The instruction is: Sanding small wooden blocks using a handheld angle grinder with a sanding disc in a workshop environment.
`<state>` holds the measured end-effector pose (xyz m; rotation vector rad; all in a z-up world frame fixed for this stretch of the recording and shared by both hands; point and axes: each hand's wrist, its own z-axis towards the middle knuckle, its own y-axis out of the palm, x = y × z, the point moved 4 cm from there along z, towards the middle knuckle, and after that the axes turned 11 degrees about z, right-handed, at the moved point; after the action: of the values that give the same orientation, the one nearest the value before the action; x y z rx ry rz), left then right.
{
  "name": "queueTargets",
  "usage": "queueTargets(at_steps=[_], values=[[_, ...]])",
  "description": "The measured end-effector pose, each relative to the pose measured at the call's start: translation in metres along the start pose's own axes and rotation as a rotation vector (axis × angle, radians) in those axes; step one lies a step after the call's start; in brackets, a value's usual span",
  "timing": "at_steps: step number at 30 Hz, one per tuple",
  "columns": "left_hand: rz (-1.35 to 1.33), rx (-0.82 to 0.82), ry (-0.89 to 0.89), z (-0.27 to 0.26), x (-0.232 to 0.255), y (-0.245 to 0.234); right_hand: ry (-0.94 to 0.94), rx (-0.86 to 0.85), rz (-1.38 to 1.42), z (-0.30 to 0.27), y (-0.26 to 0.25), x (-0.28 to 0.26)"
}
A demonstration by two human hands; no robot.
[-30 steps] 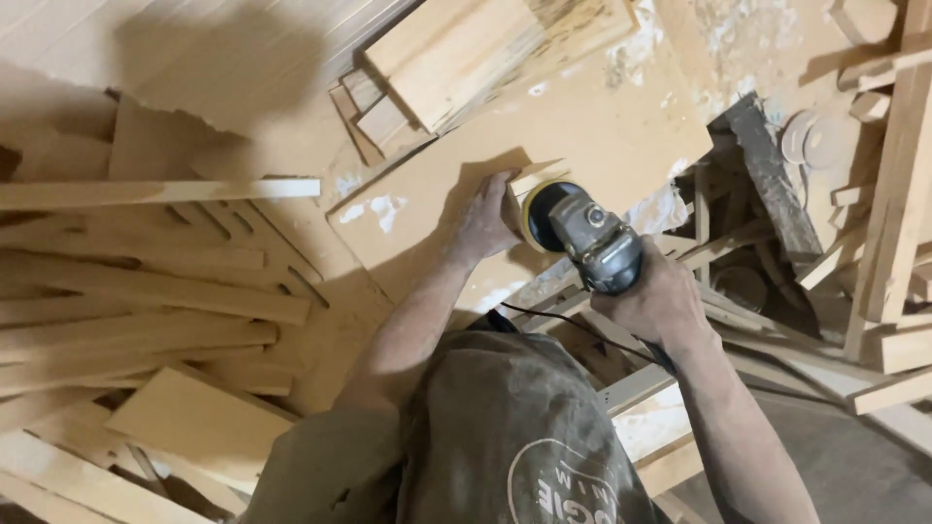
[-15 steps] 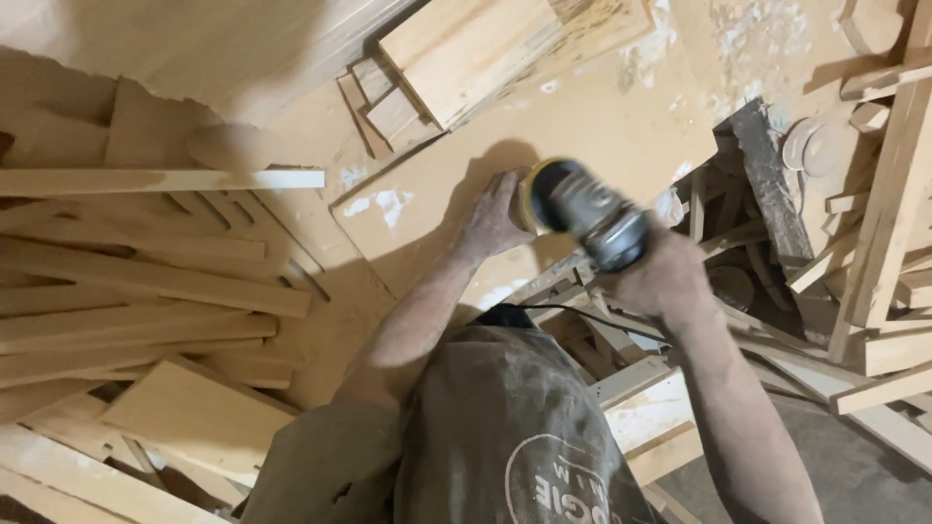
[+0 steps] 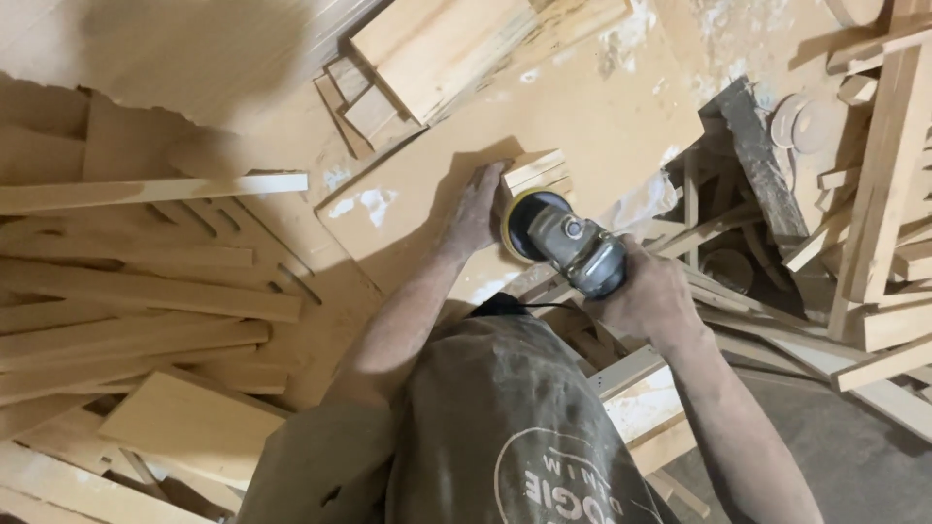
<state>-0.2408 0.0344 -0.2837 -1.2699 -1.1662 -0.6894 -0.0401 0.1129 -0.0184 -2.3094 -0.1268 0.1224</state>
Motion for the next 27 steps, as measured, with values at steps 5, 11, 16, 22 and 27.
queueTargets(at_steps=[5,11,16,22,27], values=[[0.04,-0.046,-0.249,0.001,0.024,-0.009,0.038,0.077,-0.013,0.031,-0.023,0.044],[0.001,-0.022,-0.139,0.004,0.012,-0.003,-0.018,0.05,0.049,-0.001,0.001,0.009],[0.03,-0.019,-0.162,-0.002,0.025,-0.016,-0.035,0.049,0.013,-0.011,-0.017,0.014],[0.019,-0.003,-0.146,-0.002,0.02,-0.01,0.066,0.067,0.0,0.004,0.004,0.034],[0.017,0.17,0.152,0.008,-0.001,0.003,-0.156,0.077,-0.019,0.022,0.009,0.003]])
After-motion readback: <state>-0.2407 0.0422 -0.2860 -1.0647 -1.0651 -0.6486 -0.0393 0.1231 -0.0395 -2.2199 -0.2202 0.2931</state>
